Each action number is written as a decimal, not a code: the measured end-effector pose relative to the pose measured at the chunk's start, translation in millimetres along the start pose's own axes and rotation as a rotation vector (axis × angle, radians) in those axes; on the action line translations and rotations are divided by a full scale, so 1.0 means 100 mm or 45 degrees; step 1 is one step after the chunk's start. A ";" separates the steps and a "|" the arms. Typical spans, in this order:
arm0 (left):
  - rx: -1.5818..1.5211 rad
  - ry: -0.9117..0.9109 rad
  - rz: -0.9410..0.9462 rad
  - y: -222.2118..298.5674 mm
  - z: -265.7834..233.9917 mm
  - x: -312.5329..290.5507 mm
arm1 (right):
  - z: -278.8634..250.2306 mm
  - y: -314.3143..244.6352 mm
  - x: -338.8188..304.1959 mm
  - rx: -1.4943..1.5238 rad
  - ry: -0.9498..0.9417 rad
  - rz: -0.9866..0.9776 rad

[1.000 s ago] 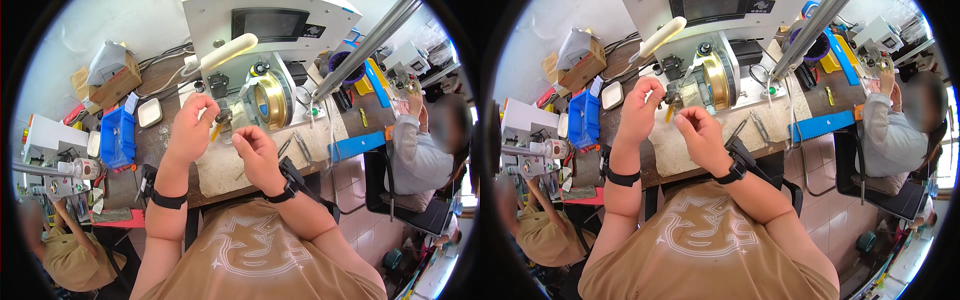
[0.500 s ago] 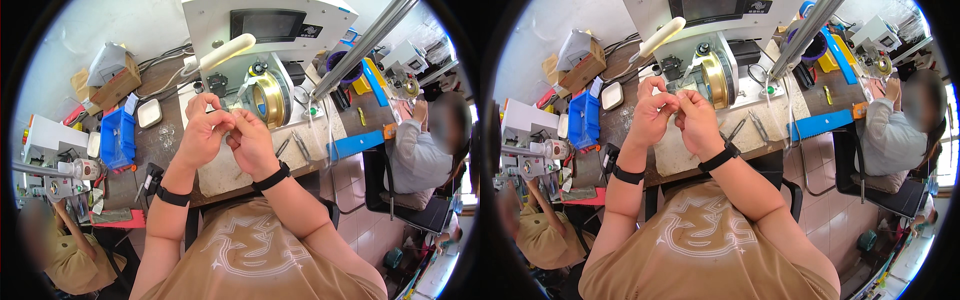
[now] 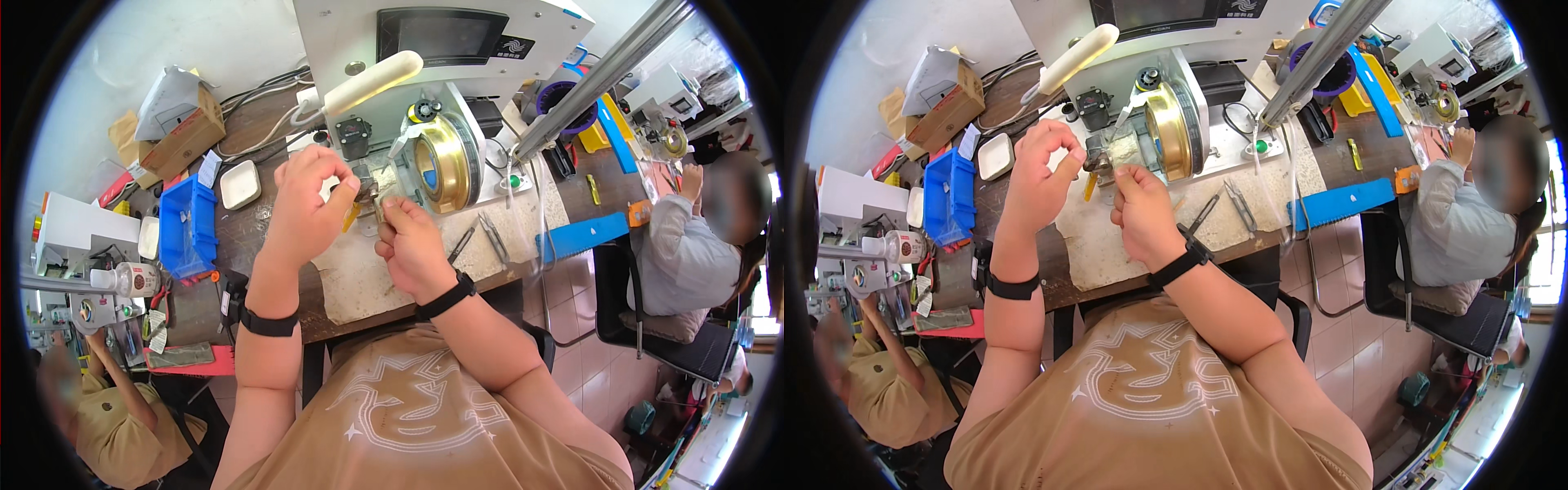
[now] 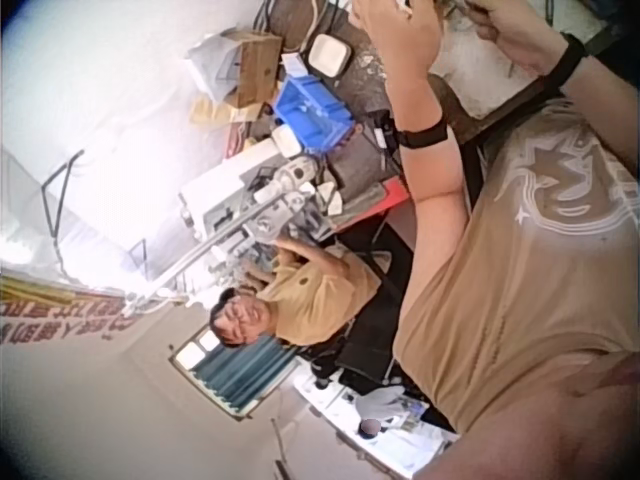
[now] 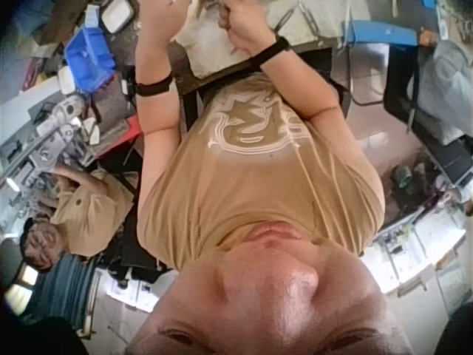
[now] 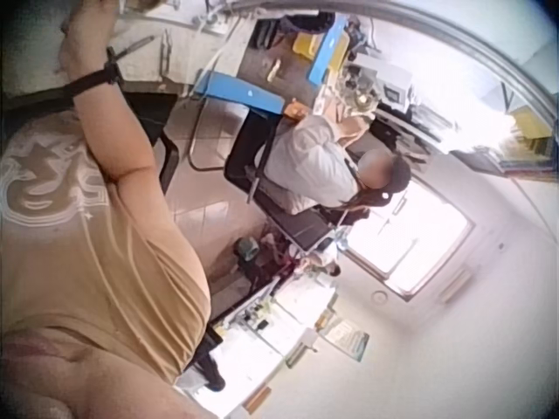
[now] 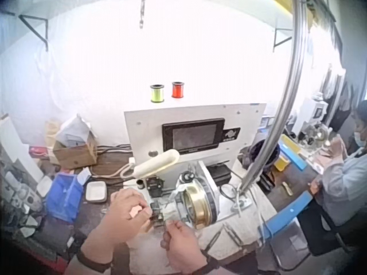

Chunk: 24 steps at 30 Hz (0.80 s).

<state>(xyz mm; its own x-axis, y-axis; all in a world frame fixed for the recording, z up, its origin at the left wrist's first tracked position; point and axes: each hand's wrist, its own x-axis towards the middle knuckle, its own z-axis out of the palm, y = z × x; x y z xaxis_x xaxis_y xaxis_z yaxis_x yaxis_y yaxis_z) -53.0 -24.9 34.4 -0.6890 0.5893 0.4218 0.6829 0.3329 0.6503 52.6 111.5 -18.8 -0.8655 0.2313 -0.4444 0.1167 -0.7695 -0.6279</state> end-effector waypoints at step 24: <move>-0.133 -0.424 0.171 -0.13 -0.11 0.50 | 0.19 -0.09 0.23 0.174 0.019 -0.059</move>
<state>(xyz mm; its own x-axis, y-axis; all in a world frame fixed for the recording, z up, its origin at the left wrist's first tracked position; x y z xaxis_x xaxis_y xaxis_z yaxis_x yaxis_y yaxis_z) -98.9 -8.1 53.9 -0.4663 0.8357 0.2901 0.7215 0.1695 0.6713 22.4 112.5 -11.1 -0.8611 0.2767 -0.4266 0.0081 -0.8314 -0.5556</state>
